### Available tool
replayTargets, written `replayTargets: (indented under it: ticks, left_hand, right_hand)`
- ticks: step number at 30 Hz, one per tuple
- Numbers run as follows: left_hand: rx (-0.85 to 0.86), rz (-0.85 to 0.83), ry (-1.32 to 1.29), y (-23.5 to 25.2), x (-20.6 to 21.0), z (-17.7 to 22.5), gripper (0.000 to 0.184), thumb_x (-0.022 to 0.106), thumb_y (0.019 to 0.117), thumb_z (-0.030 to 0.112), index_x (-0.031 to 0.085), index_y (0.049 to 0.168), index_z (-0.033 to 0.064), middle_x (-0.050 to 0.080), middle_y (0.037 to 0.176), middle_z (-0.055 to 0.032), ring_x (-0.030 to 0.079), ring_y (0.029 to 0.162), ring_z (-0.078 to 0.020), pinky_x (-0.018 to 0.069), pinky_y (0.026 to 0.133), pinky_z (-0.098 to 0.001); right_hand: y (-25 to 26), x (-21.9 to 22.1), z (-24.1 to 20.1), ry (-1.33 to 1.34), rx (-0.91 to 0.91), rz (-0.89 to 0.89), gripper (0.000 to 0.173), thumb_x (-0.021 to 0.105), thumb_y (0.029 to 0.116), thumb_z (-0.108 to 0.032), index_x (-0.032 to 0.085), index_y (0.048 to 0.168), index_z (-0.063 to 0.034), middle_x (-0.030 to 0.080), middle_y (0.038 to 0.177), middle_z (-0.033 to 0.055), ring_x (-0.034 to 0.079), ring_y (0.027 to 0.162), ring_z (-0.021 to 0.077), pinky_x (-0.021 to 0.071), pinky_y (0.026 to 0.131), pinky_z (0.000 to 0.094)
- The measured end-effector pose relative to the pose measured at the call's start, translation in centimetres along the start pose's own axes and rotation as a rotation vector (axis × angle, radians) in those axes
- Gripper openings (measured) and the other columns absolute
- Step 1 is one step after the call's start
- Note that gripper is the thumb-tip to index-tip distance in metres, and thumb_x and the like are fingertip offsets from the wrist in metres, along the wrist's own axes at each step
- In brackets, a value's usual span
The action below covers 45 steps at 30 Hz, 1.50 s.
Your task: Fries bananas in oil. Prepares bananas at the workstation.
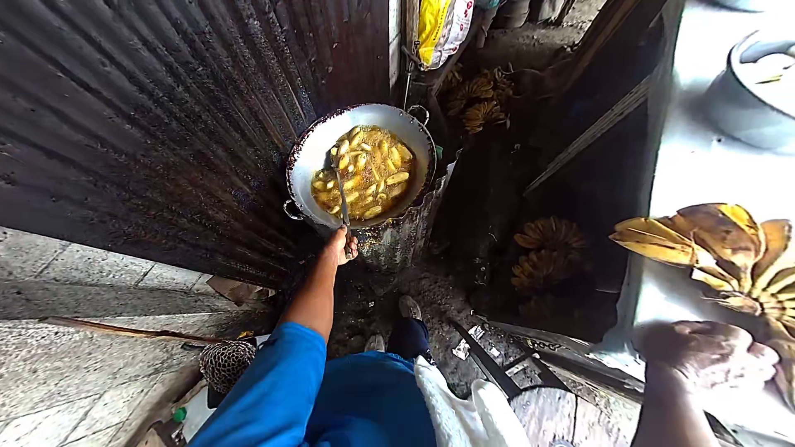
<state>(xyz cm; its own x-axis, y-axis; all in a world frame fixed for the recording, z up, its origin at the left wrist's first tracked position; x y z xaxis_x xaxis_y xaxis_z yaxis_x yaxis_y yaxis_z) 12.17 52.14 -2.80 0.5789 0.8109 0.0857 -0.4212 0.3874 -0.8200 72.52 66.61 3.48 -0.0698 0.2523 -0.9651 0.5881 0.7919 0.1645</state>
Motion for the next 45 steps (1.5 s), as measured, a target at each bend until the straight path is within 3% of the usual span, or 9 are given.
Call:
replayTargets:
  ticks: [6,10,13,16,18,28,31,37,45]
  left_hand:
    - [-0.024,-0.100,0.159,-2.9,-1.6,-0.2,0.051,0.030,0.1089,0.056,0.048,0.091,0.0114,0.044,0.059,-0.0004,0.040,0.039,-0.0100,0.0387,0.037,-0.0230]
    - [0.091,0.011,0.599,-7.7,-4.9,-1.3,0.042,0.035,0.1119,0.046,0.047,0.145,0.0226,0.048,0.066,-0.0037,0.044,0.042,-0.0123,0.0401,0.038,-0.0254]
    - [0.201,0.089,1.025,-11.5,-7.3,-1.7,0.048,0.033,0.1130,0.041,0.037,0.157,0.0243,0.052,0.071,-0.0079,0.048,0.045,-0.0154,0.0446,0.042,-0.0296]
    - [0.351,0.151,1.380,-14.7,-10.6,-1.5,0.050,0.037,0.1123,0.032,0.037,0.159,0.0148,0.067,0.116,-0.0201,0.068,0.092,-0.0309,0.0559,0.083,-0.0503]
    - [0.424,0.191,1.457,-17.0,-13.2,-1.3,0.049,0.039,0.1116,0.032,0.041,0.157,0.0131,0.064,0.131,-0.0226,0.064,0.119,-0.0389,0.0470,0.104,-0.0603]
    - [0.439,0.371,1.498,-29.3,-22.8,2.3,0.041,0.048,0.1098,0.034,0.055,0.150,0.0255,0.070,0.119,-0.0193,0.068,0.104,-0.0394,0.0491,0.093,-0.0661]
    - [0.402,0.401,1.611,-30.9,-23.3,3.1,0.041,0.049,0.1092,0.034,0.055,0.150,0.0299,0.071,0.122,-0.0186,0.067,0.111,-0.0419,0.0472,0.095,-0.0694]
    - [0.332,0.379,1.804,-23.8,-17.2,1.4,0.045,0.045,0.1098,0.034,0.048,0.153,0.0234,0.069,0.121,-0.0234,0.066,0.111,-0.0464,0.0503,0.092,-0.0678]
    - [0.343,0.401,1.624,-10.5,-7.6,-1.3,0.047,0.041,0.1100,0.033,0.041,0.154,0.0171,0.070,0.118,-0.0221,0.068,0.111,-0.0425,0.0539,0.090,-0.0615]
  right_hand:
    - [-0.1,-0.2,0.1,0.052,-0.012,-0.028,0.042,0.046,0.0961,-0.032,0.063,0.128,-0.0104,0.053,0.144,0.0210,0.050,0.136,0.0397,0.0429,0.107,0.0590]
    - [-0.3,-0.4,-0.1,0.061,-0.008,-0.031,0.042,0.046,0.0958,-0.031,0.062,0.128,-0.0101,0.052,0.145,0.0201,0.049,0.137,0.0391,0.0434,0.107,0.0588]
    - [-0.5,-0.6,-0.2,0.066,-0.013,-0.025,0.041,0.046,0.0955,-0.031,0.064,0.126,-0.0102,0.053,0.145,0.0192,0.050,0.137,0.0383,0.0435,0.107,0.0584]
    - [-0.9,-1.1,-0.2,0.084,-0.025,-0.048,0.040,0.047,0.0951,-0.029,0.064,0.126,-0.0085,0.051,0.146,0.0203,0.048,0.139,0.0382,0.0420,0.109,0.0577]
    - [-0.7,-0.9,0.1,0.088,-0.036,-0.069,0.041,0.047,0.0961,-0.029,0.064,0.127,-0.0076,0.052,0.146,0.0214,0.047,0.139,0.0387,0.0411,0.110,0.0583]
    - [0.8,1.5,1.7,0.077,-0.046,-0.101,0.046,0.042,0.0986,-0.035,0.063,0.132,-0.0102,0.053,0.146,0.0194,0.049,0.138,0.0371,0.0407,0.110,0.0585]
    - [0.8,1.5,1.6,0.069,-0.041,-0.108,0.047,0.042,0.0988,-0.035,0.062,0.133,-0.0098,0.053,0.146,0.0198,0.048,0.139,0.0373,0.0397,0.111,0.0583]
    - [1.3,1.8,1.7,0.031,-0.050,-0.075,0.047,0.042,0.0992,-0.036,0.062,0.133,-0.0093,0.054,0.145,0.0199,0.051,0.136,0.0367,0.0426,0.109,0.0575]
    - [1.3,1.7,1.5,0.041,-0.037,-0.044,0.046,0.042,0.0983,-0.034,0.061,0.134,-0.0119,0.051,0.148,0.0180,0.050,0.138,0.0363,0.0436,0.108,0.0581]
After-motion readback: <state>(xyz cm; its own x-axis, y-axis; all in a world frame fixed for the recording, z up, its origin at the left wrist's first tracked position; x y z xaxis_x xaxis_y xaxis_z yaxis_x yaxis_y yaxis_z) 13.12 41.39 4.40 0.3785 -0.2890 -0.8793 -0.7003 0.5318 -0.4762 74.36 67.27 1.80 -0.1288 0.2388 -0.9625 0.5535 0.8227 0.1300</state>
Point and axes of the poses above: each hand's wrist, its own y-axis towards the middle knuckle, its own x-axis out of the palm, z = x × y, the point moved 1 cm from there along y, towards the middle knuckle
